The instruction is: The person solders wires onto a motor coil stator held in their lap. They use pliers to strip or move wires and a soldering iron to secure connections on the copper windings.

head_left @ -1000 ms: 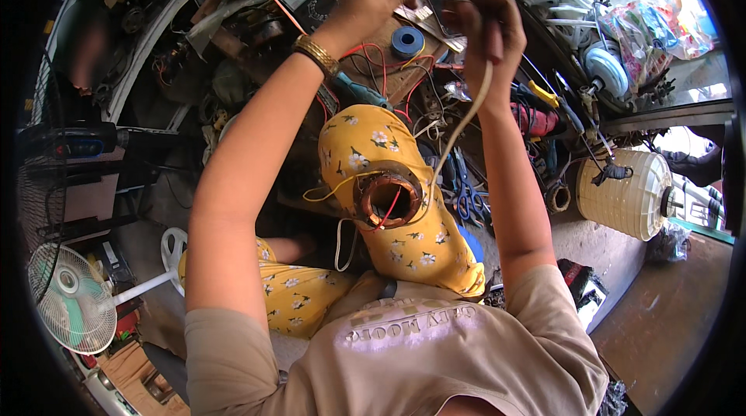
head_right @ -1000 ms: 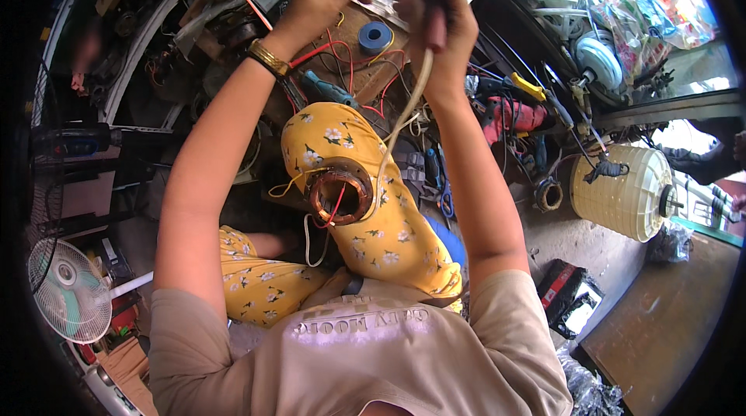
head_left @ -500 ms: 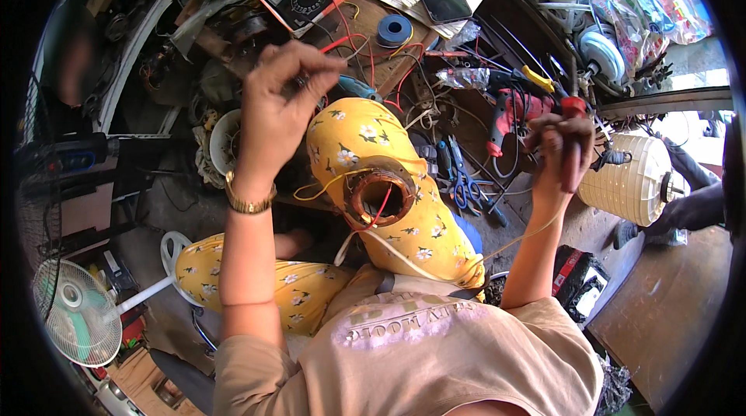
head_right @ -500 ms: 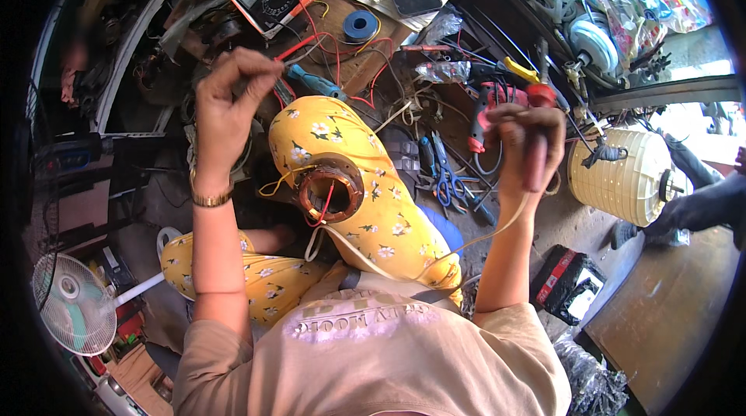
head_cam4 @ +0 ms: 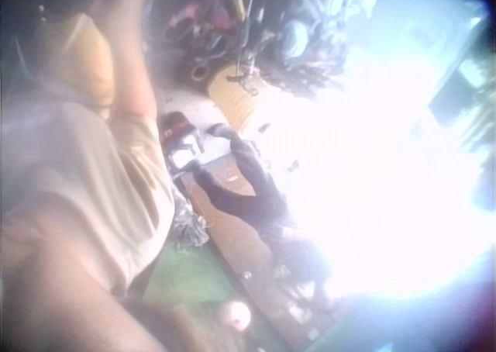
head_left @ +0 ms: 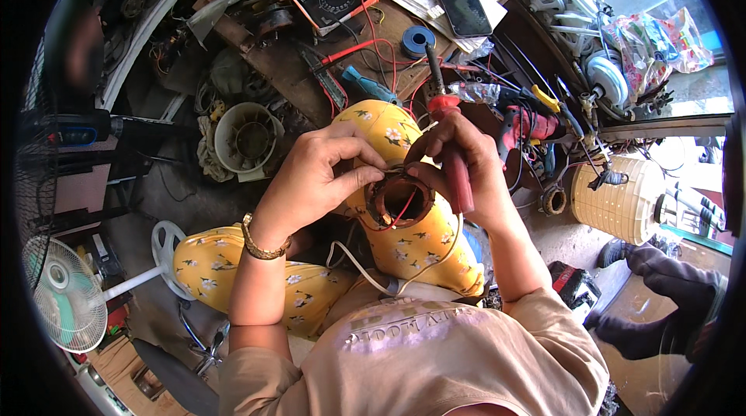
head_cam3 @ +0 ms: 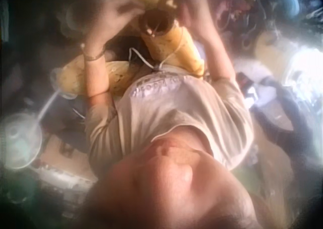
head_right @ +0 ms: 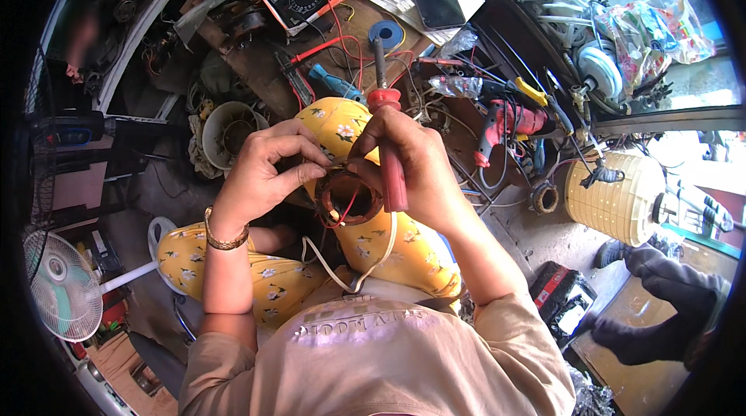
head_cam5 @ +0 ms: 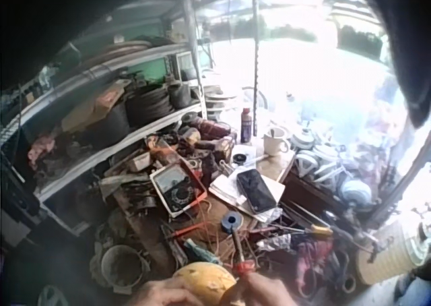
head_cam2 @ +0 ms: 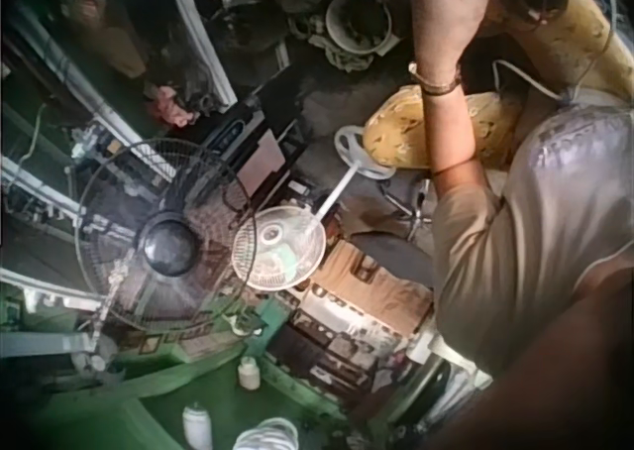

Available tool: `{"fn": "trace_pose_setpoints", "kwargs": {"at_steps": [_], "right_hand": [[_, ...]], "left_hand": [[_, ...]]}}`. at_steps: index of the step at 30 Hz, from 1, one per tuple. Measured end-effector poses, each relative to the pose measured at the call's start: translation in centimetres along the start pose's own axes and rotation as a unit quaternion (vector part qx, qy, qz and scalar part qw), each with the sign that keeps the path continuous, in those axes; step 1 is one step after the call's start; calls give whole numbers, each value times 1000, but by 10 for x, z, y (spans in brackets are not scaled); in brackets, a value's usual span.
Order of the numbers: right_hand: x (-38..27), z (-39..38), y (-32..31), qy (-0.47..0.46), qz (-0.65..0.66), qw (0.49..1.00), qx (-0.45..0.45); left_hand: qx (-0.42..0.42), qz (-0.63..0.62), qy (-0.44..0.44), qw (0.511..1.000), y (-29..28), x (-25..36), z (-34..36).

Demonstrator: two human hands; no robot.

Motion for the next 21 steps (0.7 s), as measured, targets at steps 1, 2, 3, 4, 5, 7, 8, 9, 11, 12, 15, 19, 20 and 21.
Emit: {"fn": "trace_pose_setpoints", "kwargs": {"at_steps": [1, 2, 3, 4, 5, 7, 8, 9, 11, 12, 15, 19, 20, 21], "right_hand": [[-1, 0, 1, 7, -14, 1000, 0], [-2, -1, 2, 15, -28, 999, 0], [-3, -1, 2, 22, -42, 999, 1], [-3, -2, 2, 26, -38, 999, 2], [-2, -2, 2, 30, -34, 999, 4], [0, -3, 4, 39, -16, 999, 3], [3, -3, 5, 43, -3, 999, 2], [6, -3, 6, 49, 10, 999, 2], [5, -4, 7, 37, 15, 999, 13], [5, -5, 7, 32, 19, 999, 19], [9, -8, 9, 29, 52, 997, 40], [16, -12, 9, 45, 39, 998, 15], [18, -13, 9, 55, 50, 997, 14], [20, -13, 9, 65, 61, 996, 15]], "left_hand": [[5, -2, 3, 1000, 0, 0, 0], [10, -4, 6, 1000, 0, -1, 0], [7, -1, -5, 1000, 1, 0, 1], [5, 2, -16, 1000, 0, 1, 1], [3, 5, -28, 1000, 1, 2, 2], [14, -5, -41, 999, 3, -5, -2], [20, -11, -48, 999, 4, -8, -4], [19, -3, -41, 999, 3, -6, -3], [17, 11, -28, 999, 2, -1, -1], [21, 10, -27, 999, 3, 0, -1], [30, 0, -34, 999, 4, -1, -1], [43, -19, -33, 998, 6, 0, -2], [51, -22, -24, 998, 7, 1, -2], [44, -21, -32, 998, 8, 2, -1]]}}
Point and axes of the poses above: each hand's wrist, its own z-axis towards the middle knuckle, its own y-axis out of the palm, x = y × z, the point moved 6 cm from there along z, towards the middle knuckle, and after that the axes turned 15 degrees about y, right-handed, at the moved point
